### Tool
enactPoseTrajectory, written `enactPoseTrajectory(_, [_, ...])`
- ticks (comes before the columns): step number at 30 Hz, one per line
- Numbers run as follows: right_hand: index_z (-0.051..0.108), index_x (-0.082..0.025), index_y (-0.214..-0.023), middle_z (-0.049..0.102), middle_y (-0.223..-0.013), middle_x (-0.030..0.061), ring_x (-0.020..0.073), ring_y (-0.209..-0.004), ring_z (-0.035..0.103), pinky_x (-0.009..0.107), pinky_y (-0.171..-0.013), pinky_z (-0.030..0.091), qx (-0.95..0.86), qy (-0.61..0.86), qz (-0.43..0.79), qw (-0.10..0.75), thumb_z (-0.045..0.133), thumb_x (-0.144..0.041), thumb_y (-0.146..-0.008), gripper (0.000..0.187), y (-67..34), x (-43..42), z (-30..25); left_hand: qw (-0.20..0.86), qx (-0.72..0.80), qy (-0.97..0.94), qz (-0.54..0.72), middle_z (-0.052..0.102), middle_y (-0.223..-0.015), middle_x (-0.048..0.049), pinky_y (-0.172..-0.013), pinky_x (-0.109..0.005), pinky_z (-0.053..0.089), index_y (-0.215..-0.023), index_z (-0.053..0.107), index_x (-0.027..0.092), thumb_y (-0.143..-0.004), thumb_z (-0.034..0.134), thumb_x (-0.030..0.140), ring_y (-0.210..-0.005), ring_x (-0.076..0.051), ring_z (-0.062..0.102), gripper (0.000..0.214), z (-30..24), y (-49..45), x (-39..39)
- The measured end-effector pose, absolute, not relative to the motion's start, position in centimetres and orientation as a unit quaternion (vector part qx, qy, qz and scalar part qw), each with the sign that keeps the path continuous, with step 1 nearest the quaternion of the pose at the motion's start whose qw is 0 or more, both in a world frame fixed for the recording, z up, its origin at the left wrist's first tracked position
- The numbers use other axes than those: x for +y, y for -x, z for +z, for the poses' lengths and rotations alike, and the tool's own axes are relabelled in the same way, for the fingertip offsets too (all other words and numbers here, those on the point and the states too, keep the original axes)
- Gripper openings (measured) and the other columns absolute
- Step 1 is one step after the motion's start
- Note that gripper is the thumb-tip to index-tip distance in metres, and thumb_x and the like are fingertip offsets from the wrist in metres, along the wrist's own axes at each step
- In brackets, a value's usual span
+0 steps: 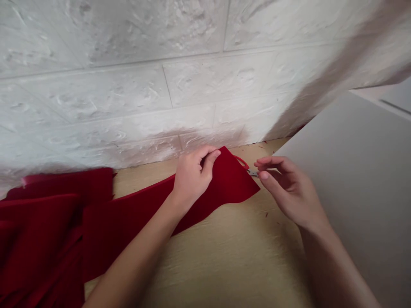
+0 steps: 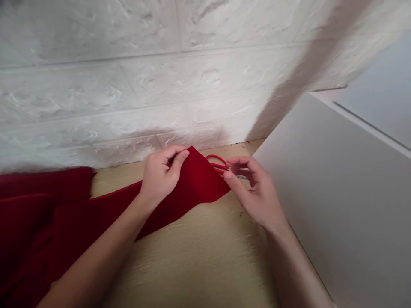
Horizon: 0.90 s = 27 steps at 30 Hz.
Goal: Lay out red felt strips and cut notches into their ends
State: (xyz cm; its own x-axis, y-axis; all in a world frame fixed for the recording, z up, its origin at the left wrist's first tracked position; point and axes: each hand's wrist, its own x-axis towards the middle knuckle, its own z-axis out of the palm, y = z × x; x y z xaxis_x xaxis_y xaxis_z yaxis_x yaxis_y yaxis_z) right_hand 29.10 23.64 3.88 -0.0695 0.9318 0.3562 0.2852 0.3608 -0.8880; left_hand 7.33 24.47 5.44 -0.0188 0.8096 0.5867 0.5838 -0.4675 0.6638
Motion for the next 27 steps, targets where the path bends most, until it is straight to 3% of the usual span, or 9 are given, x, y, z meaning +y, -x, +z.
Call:
enactPoseTrajectory(5, [0.072,-0.022,-0.105,0.076,-0.098,0.0083,0.0195,-0.079,0.071,0.028,-0.057,0.057,-0.682,0.483,0.279,0.473,0.062,-0.046,-0.093,0.029,-26.6,23.8,4.7,0.122,0.485,-0.721,0.48,0.075,-0.081,-0.0005,-0.063,-0.024,0.046,-0.09,0.072,0.02,-0.098,0.056,0.027,-0.066,-0.012,0.063,0.02,5.5,-7.7,24.2])
enactPoseTrajectory(13, [0.074,-0.02,-0.087,0.075,-0.08,0.0022,0.0145,-0.065,0.066,0.026,-0.056,0.051,-0.72,0.45,0.202,0.488,0.06,-0.03,-0.095,0.019,-25.0,24.0,5.5,0.133,0.475,-0.736,0.464,0.07,-0.071,0.0015,-0.06,-0.024,0.043,-0.087,0.07,0.019,-0.099,0.054,0.028,-0.059,-0.011,0.056,0.022,5.8,-7.8,24.0])
enactPoseTrajectory(16, [0.073,-0.02,-0.087,0.075,-0.082,0.0022,0.0149,-0.067,0.066,0.027,-0.059,0.051,-0.724,0.44,0.169,0.503,0.06,-0.027,-0.095,0.016,-25.0,23.9,5.4,0.138,0.477,-0.744,0.447,0.07,-0.073,0.0011,-0.058,-0.025,0.042,-0.086,0.069,0.019,-0.1,0.052,0.031,-0.061,-0.011,0.057,0.025,6.2,-7.7,23.7])
enactPoseTrajectory(21, [0.072,-0.021,-0.089,0.076,-0.085,0.0024,0.0153,-0.072,0.067,0.028,-0.066,0.053,-0.744,0.407,0.115,0.517,0.061,-0.022,-0.095,0.013,-24.5,23.4,5.4,0.175,0.456,-0.735,0.47,0.077,-0.095,-0.0007,-0.066,-0.023,0.05,-0.099,0.071,0.02,-0.095,0.06,0.028,-0.082,-0.013,0.069,0.014,6.6,-7.9,23.3])
enactPoseTrajectory(27, [0.072,-0.02,-0.089,0.076,-0.084,0.0026,0.0141,-0.071,0.067,0.026,-0.063,0.052,-0.742,0.404,0.086,0.527,0.062,-0.02,-0.094,0.011,-23.9,22.7,5.5,0.183,0.421,-0.72,0.52,0.077,-0.086,0.0014,-0.068,-0.022,0.051,-0.087,0.073,0.021,-0.096,0.061,0.027,-0.076,-0.011,0.068,0.017,6.4,-7.9,23.6])
